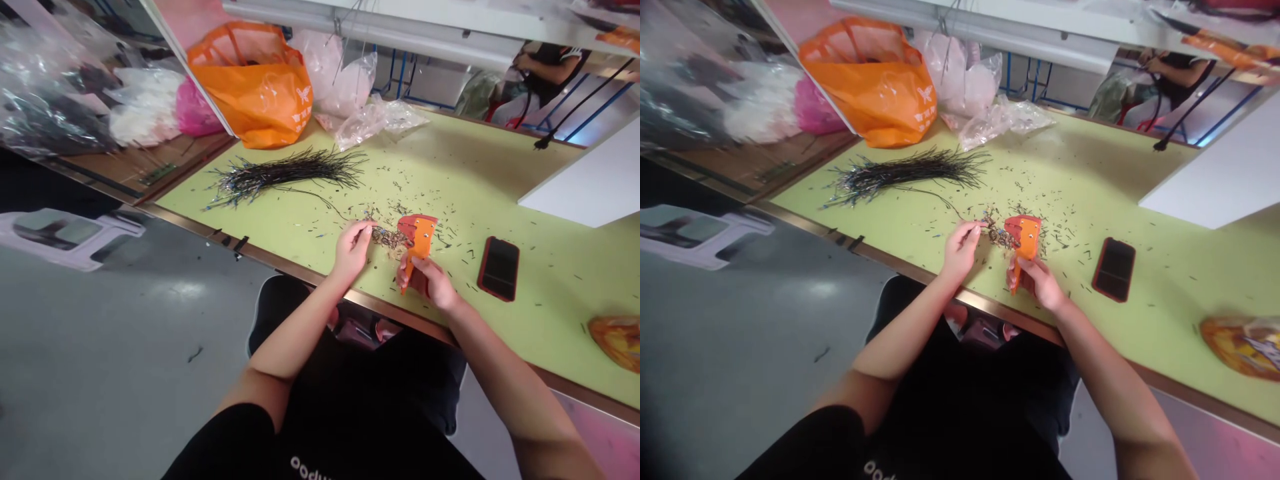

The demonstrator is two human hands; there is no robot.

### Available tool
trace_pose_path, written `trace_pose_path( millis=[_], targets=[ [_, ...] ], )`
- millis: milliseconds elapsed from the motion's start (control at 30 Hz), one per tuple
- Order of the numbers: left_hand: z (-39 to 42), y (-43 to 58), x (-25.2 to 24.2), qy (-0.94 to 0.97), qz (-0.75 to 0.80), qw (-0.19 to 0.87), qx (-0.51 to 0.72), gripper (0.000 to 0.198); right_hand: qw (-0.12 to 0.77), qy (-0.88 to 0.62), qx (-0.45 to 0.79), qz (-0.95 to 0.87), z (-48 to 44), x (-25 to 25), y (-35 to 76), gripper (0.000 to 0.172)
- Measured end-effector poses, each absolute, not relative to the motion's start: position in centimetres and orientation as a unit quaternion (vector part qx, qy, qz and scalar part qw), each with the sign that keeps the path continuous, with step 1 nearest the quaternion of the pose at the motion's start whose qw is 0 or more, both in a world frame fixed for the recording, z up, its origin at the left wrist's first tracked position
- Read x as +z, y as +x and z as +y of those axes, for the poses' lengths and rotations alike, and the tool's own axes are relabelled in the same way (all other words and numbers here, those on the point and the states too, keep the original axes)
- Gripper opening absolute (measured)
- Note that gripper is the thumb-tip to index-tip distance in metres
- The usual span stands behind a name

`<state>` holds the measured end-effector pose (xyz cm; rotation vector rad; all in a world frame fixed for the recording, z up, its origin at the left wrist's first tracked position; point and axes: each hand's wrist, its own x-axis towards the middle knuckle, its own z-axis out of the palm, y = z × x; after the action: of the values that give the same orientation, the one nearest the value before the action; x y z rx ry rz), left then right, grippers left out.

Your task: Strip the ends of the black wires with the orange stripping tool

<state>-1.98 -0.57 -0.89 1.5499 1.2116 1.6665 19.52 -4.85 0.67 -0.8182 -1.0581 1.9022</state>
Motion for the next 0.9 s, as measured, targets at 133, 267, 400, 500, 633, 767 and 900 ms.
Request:
trace_pose_path(
  millis=[133, 267, 400, 500, 633, 767, 900],
  targets=[
    [-1.0, -1.6, -1.1, 0.603, 0.438, 0.249, 0.618, 0.053, 0.387, -0.316, 0.771, -0.395, -4.8, 0.5, 19.4, 0.041],
    [-1.2, -1.3, -1.4, 0.593, 0.424, 0.287, 0.621, 0.047, 0.378, -0.321, 0.784, -0.372, -4.8, 0.5, 19.4, 0.044],
    [-1.5, -1.0, -1.7, 0.587, 0.442, 0.300, 0.608, 0.046, 0.349, -0.291, 0.808, -0.375, -4.9, 0.6, 19.3, 0.044],
    [-1.5, -0.9, -2.0, 0.586, 0.460, 0.280, 0.605, 0.045, 0.318, -0.271, 0.818, -0.395, -5.0, 0.6, 19.1, 0.050],
    [-1.6, -0.9, -2.1, 0.602, 0.481, 0.230, 0.595, 0.040, 0.307, -0.261, 0.816, -0.414, -5.1, 0.8, 18.9, 0.060],
    [-1.9, -1.0, -1.6, 0.627, 0.481, 0.184, 0.584, 0.035, 0.318, -0.259, 0.817, -0.406, -5.0, 1.1, 18.8, 0.063],
    [-2.1, -1.0, -1.0, 0.629, 0.480, 0.170, 0.588, 0.034, 0.336, -0.252, 0.816, -0.397, -4.9, 1.2, 19.0, 0.063]
  ],
)
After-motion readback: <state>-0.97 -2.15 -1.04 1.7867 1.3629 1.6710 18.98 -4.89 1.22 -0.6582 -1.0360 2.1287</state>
